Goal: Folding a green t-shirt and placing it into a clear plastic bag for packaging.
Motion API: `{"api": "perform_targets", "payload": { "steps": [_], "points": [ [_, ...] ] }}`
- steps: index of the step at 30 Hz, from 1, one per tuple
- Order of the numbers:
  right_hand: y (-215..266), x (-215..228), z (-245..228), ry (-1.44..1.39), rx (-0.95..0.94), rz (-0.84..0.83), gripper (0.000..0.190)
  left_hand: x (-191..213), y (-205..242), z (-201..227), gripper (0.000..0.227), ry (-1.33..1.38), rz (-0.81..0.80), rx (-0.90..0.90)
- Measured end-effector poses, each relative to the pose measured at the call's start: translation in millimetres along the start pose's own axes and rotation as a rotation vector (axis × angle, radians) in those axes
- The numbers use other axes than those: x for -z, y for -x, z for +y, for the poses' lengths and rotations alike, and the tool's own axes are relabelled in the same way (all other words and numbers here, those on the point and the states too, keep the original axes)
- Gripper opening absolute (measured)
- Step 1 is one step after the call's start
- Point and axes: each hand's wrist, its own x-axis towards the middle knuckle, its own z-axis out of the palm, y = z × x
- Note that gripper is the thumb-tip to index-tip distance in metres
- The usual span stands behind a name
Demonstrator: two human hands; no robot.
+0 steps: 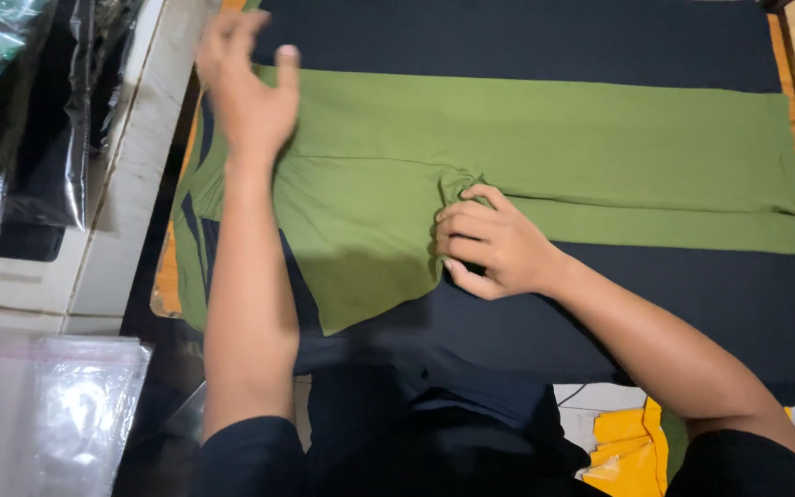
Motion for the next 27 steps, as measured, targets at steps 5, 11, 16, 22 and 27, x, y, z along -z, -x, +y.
{"api": "perform_targets", "payload": {
  "steps": [5, 11, 16, 22, 27],
  "points": [
    [-26.4, -16.6, 25.4, -0.171, -0.266, 0.084, 0.022, 9.2, 1.8, 48.0, 0.034, 0.783, -0.635, 0.350],
    [-53.5, -51.3, 115.4, -0.395, -0.874, 0.308, 0.032, 32.7, -6.1, 56.8, 0.085, 1.050, -0.968, 0.839],
    [-47.1, -63.5, 153.1, -0.403, -1.230, 0.249, 0.025, 34.6, -12.8, 38.4, 0.124, 0.710, -0.594, 0.843],
    [-43.0, -50.4, 124.4, -0.178, -1.053, 0.199, 0.036, 26.8, -12.0, 40.6, 0.084, 0.161, -0.812, 0.983],
    [-47.3, -45.6, 112.3, -0.105, -1.077, 0.126, 0.032, 13.9, 3.8, 1.9, 0.054, 0.213, -0.708, 0.642]
  ]
}}
